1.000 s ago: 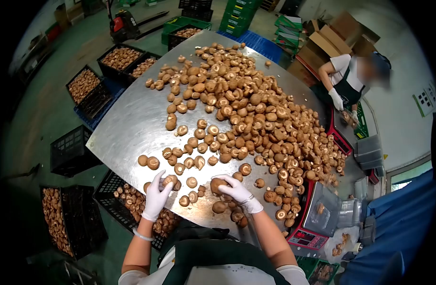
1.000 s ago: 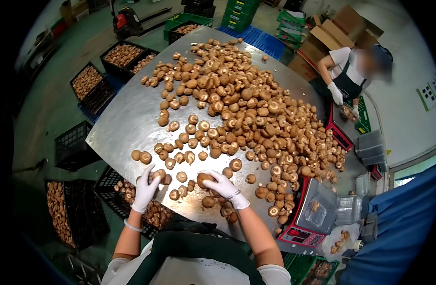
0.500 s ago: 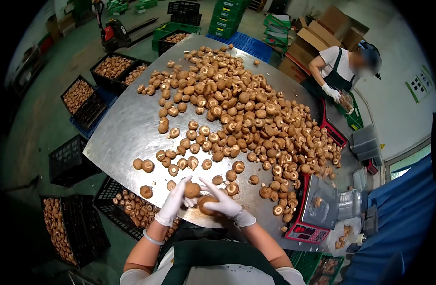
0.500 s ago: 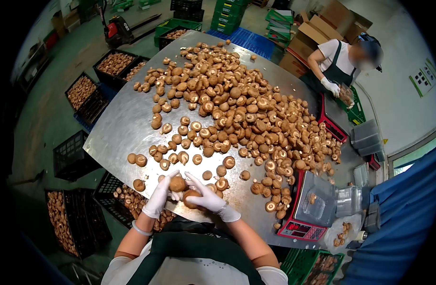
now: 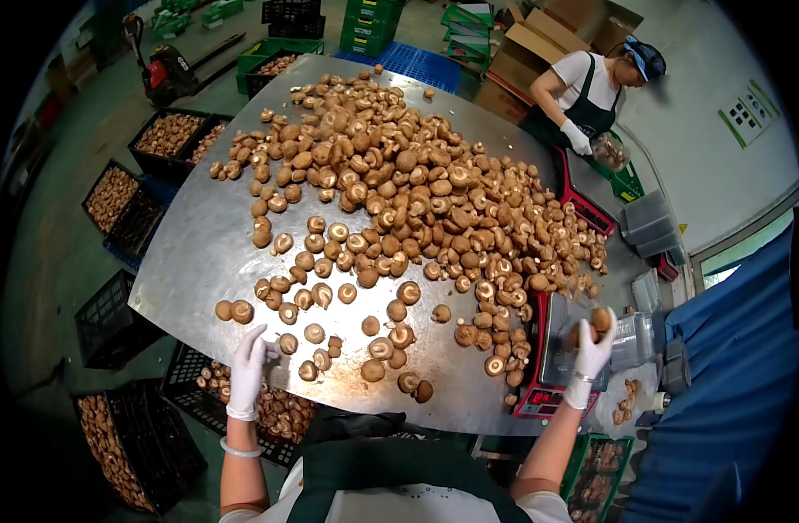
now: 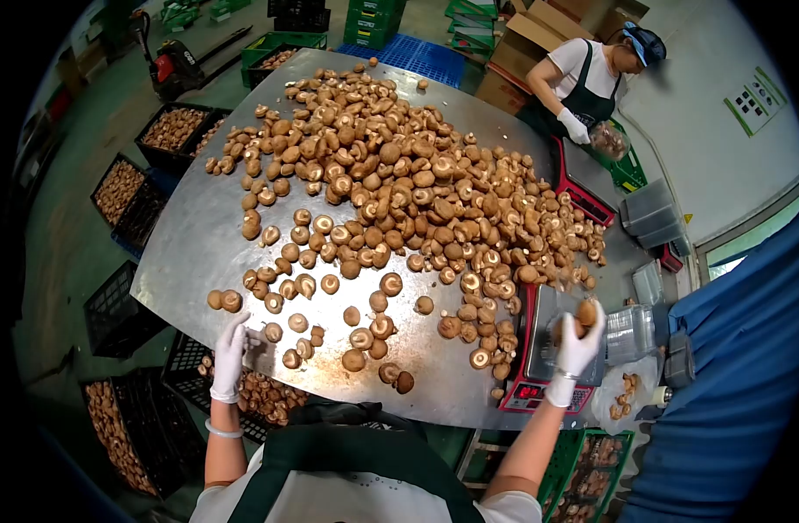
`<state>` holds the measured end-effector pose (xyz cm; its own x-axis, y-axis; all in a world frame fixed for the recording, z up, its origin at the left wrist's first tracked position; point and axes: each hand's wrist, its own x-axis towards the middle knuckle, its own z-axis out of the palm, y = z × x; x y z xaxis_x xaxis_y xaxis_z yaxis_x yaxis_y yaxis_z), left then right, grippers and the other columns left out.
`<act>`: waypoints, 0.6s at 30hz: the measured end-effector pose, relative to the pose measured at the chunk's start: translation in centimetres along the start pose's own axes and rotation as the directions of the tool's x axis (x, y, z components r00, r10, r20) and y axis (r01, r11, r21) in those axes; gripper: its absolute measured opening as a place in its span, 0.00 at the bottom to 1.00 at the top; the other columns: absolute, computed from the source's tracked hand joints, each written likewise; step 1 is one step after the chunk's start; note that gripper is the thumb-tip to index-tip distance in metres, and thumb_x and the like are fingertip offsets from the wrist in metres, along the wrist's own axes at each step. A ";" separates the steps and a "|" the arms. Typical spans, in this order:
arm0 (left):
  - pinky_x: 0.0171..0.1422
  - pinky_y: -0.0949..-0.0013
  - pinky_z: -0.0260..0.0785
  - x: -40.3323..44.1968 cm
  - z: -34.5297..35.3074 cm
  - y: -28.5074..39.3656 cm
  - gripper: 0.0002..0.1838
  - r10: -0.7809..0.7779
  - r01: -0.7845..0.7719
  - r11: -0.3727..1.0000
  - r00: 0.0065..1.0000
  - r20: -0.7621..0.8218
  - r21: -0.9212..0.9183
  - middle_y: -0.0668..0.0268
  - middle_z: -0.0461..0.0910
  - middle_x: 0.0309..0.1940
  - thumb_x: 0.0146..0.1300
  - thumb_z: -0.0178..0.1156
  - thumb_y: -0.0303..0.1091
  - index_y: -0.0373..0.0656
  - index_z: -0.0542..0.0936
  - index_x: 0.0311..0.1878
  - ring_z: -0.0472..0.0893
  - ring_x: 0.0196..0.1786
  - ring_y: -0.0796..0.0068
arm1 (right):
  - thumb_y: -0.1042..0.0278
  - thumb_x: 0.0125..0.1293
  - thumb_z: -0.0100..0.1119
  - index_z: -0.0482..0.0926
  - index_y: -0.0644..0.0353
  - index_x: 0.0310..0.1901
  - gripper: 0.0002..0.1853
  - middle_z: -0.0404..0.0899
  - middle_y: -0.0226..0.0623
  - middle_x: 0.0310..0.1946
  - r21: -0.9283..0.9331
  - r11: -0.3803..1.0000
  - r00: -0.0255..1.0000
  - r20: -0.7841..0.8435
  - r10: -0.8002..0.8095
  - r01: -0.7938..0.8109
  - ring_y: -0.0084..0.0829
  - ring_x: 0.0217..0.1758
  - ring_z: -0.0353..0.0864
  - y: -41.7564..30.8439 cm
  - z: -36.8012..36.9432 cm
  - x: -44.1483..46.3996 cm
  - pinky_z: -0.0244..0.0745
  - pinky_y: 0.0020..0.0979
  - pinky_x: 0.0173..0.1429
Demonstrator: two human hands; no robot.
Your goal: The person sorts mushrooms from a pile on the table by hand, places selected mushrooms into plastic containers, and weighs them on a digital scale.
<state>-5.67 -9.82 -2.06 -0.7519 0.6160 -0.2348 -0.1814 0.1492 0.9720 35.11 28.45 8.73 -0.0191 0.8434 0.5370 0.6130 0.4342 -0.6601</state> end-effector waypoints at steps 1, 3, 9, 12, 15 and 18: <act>0.42 0.77 0.71 0.0 -0.5 -0.2 0.20 0.003 -0.003 1.000 1.000 -0.027 -0.004 0.67 0.79 0.33 0.73 0.48 0.41 0.39 0.71 0.62 0.77 0.36 0.81 | 0.70 0.55 0.67 0.70 0.60 0.61 0.30 0.75 0.42 0.53 -0.101 0.995 0.998 -0.059 -0.004 -0.002 0.35 0.57 0.75 2.3 -1.3 0.5 0.67 0.35 0.63; 0.42 0.77 0.70 0.0 -1.3 -0.5 0.20 0.004 -0.004 1.000 0.999 -0.054 0.000 0.68 0.79 0.33 0.73 0.48 0.41 0.39 0.72 0.61 0.77 0.36 0.81 | 0.68 0.55 0.68 0.72 0.61 0.58 0.28 0.77 0.46 0.51 -0.357 0.934 0.998 -0.059 -0.020 -0.002 0.42 0.54 0.77 7.2 -2.9 0.4 0.69 0.36 0.61; 0.46 0.75 0.70 -0.3 -3.6 -0.5 0.17 0.133 -0.079 0.969 0.966 -0.223 0.236 0.68 0.79 0.34 0.72 0.51 0.37 0.37 0.76 0.56 0.77 0.37 0.79 | 0.58 0.59 0.65 0.80 0.61 0.46 0.18 0.78 0.48 0.50 -0.677 0.720 0.987 0.140 -0.077 0.152 0.50 0.57 0.72 12.1 -4.0 -0.9 0.65 0.44 0.63; 0.50 0.68 0.70 -0.6 -5.4 -2.0 0.14 0.317 -0.102 0.821 0.900 -0.300 0.562 0.61 0.80 0.37 0.65 0.58 0.32 0.36 0.78 0.51 0.78 0.41 0.66 | 0.66 0.60 0.62 0.81 0.61 0.42 0.11 0.80 0.45 0.46 -0.442 0.860 0.966 0.085 -0.244 0.255 0.46 0.52 0.75 3.1 -0.5 -1.5 0.67 0.43 0.60; 0.55 0.59 0.67 -0.3 -4.7 -3.3 0.19 0.411 -0.116 0.552 0.900 -0.148 0.826 0.55 0.77 0.42 0.49 0.67 0.33 0.37 0.79 0.45 0.74 0.48 0.54 | 0.74 0.57 0.62 0.81 0.63 0.40 0.09 0.81 0.41 0.41 0.025 0.988 0.890 0.431 -0.150 0.154 0.38 0.46 0.79 -8.1 5.4 -5.6 0.72 0.35 0.54; 0.52 0.58 0.68 -0.3 -2.6 -4.4 0.19 0.393 -0.191 0.452 0.919 -0.002 0.871 0.57 0.77 0.39 0.47 0.68 0.34 0.40 0.80 0.43 0.74 0.46 0.55 | 0.64 0.56 0.66 0.82 0.58 0.42 0.13 0.82 0.39 0.42 0.309 0.801 0.575 0.569 -0.587 0.512 0.39 0.43 0.82 -10.5 13.0 -12.6 0.76 0.35 0.51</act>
<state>-6.27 -12.70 -6.30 -0.7640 0.6233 0.1665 0.6142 0.6236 0.4836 18.70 17.40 2.06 -0.8207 0.4102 0.3976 0.2370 0.8778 -0.4164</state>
